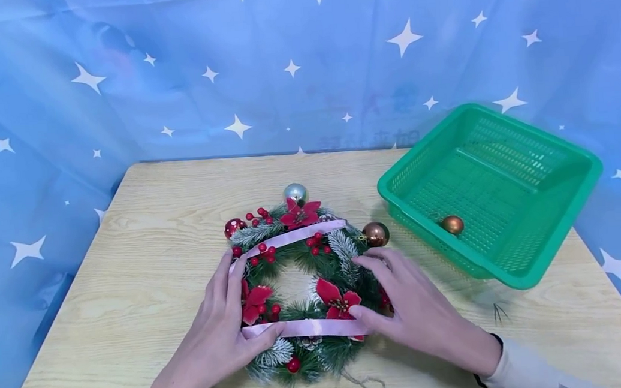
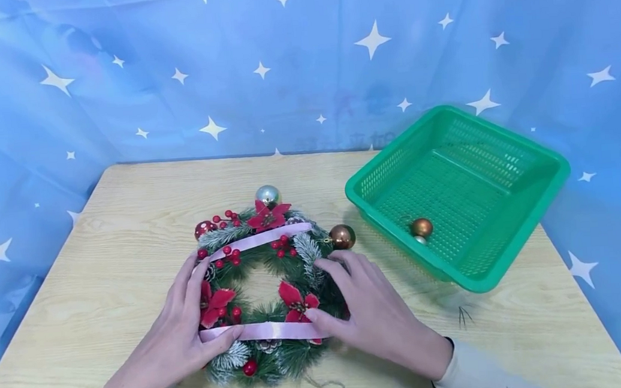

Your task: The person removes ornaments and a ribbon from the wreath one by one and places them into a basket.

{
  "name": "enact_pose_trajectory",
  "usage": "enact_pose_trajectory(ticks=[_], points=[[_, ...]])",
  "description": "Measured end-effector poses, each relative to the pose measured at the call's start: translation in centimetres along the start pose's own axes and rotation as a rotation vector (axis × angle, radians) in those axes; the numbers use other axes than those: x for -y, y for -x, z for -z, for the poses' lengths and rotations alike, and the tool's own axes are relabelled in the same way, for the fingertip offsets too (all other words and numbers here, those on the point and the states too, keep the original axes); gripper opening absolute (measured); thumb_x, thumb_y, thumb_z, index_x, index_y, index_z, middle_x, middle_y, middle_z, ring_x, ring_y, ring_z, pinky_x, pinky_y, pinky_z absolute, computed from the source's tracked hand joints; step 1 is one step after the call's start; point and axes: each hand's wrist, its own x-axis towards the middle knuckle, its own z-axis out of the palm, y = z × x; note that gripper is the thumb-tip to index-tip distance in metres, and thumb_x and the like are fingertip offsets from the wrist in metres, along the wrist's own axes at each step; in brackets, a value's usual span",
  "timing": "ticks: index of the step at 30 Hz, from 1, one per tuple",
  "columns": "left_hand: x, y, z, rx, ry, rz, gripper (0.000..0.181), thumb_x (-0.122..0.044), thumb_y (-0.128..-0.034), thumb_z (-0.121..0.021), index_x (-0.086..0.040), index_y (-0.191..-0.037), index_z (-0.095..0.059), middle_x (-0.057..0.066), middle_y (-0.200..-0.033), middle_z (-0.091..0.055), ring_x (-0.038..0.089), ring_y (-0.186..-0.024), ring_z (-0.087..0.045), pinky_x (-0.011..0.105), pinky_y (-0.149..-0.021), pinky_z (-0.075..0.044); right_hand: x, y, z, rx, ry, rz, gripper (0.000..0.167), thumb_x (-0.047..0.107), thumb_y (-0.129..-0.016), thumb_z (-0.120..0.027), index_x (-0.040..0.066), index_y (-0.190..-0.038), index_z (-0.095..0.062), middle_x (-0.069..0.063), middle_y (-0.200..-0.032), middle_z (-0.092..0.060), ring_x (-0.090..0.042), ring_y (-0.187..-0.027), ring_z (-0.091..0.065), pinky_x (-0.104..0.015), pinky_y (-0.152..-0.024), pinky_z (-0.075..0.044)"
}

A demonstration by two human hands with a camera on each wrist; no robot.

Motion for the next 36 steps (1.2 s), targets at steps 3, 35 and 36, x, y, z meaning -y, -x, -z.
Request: enact_pose_trajectory(ticks=[3,35,36], points=[[0.4,-0.4,0.1,0.011,-0.003,-0.035,0.12,-0.066,-0.0908,-0.081,-0.013,-0.175,-0.013,0.019,-0.179,-0.007,0.054,-0.156,-0.026,0.081,-0.104,-0.041,-1.0,-0.6,0.2,-0.054,-0.013,0.067,0.072,0.058,-0.097,-0.077,0.017,-0.154,-0.058,-0.01,-0.153,-0.052,-0.029,-0.137,-0.051,-0.057,-0.104,-0.047],[1.1,-0.5,0.6,-0.068,0.018,0.027,0.114,-0.066,-0.0951,-0.075,-0.022,-0.177,-0.008,0.011,-0.181,-0.009,0.044,-0.161,-0.023,0.08,-0.111,-0.034,-2.8,-3.7,0.0,0.088,0.194,0.14,0.09,0.077,-0.093,-0.07,0.024,-0.164,-0.052,-0.009,-0.142,-0.063,-0.036,-0.124,-0.059,-0.06,-0.102,-0.045],[1.0,-0.4,0.6,-0.073,0.017,0.033,0.114,-0.066,-0.095,-0.075,-0.021,-0.177,-0.01,0.011,-0.181,-0.01,0.044,-0.16,-0.024,0.08,-0.111,-0.034,-2.6,-3.5,0.0,0.083,0.204,0.128,0.091,0.077,-0.093,-0.07,0.024,-0.164,-0.052,-0.01,-0.141,-0.063,-0.037,-0.123,-0.06,-0.061,-0.101,-0.045]])
